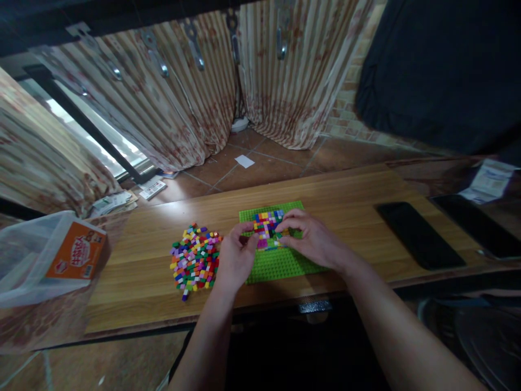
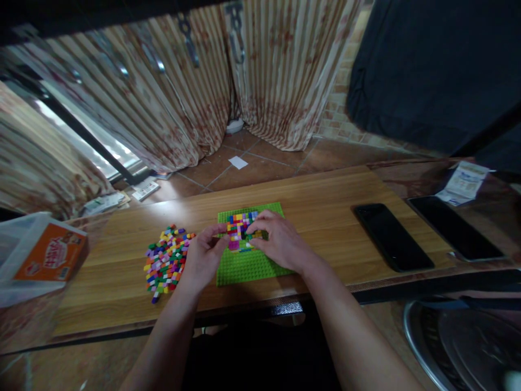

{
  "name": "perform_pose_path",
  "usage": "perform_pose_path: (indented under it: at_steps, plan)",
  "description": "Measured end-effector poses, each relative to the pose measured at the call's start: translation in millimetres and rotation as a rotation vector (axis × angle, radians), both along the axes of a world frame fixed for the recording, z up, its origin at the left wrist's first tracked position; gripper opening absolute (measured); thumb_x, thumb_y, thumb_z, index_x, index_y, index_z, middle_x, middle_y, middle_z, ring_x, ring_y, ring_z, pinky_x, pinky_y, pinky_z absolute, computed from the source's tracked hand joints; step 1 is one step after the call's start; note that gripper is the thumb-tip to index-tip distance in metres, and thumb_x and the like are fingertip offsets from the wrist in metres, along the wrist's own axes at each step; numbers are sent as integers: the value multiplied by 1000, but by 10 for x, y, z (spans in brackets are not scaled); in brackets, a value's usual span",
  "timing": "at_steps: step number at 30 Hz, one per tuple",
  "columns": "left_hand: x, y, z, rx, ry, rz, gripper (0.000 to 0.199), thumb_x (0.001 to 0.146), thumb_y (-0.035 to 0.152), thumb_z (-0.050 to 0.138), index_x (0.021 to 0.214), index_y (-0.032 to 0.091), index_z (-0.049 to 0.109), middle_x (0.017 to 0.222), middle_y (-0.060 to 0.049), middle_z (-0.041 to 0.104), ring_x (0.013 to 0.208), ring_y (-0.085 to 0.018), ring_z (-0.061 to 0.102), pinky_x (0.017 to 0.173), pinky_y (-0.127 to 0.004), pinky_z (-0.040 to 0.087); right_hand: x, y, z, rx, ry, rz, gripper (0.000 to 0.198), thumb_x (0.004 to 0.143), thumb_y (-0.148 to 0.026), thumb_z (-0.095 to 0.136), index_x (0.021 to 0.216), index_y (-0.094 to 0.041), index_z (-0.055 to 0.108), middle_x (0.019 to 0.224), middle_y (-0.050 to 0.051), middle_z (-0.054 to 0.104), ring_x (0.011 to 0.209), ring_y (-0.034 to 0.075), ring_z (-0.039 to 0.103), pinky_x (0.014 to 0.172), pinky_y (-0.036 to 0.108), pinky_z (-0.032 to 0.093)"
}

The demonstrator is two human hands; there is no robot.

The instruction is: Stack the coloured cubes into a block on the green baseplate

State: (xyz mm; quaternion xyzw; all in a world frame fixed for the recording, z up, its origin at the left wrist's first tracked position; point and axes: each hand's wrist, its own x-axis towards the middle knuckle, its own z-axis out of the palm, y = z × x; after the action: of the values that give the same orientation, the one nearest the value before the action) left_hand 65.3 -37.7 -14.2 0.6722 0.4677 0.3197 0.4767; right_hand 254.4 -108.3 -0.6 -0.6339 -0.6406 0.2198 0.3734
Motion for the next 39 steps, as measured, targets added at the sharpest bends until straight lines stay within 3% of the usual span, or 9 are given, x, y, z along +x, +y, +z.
perform_pose_path:
  at_steps: [10,16,28,39]
  plan:
    - [-5,-3,-23,70,-8,-11,22,82,23,63,102,16,71,93,-6,74,70,-16,66,64,-26,51,8,-11,-7,66,-169,-5,13,83,-17,67,93,-22,73,96,5,65,92,21,61,84,38,48]
    - [-5,3,-22,78,29,-14,24,83,23,62,104,15,70,94,-7,74,69,-15,65,64,-26,50,-3,20,-57,114,-107,9,17,82,-12,68,92,-24,74,96,4,65,93,21,61,84,37,47]
    - [-9,-18,-4,84,52,-23,24,83,21,62,106,16,69,94,-7,74,72,-17,65,66,-28,51,-97,76,-117,32,114,-211,17,69,-11,78,78,-25,76,89,0,61,83,17,61,78,35,46]
    - [-4,-43,-14,99,67,-29,25,84,22,60,107,16,68,101,-8,73,71,-16,65,69,-29,51,-166,19,-131,39,-110,-279,12,76,-19,74,82,-28,78,89,2,62,83,20,62,78,38,48]
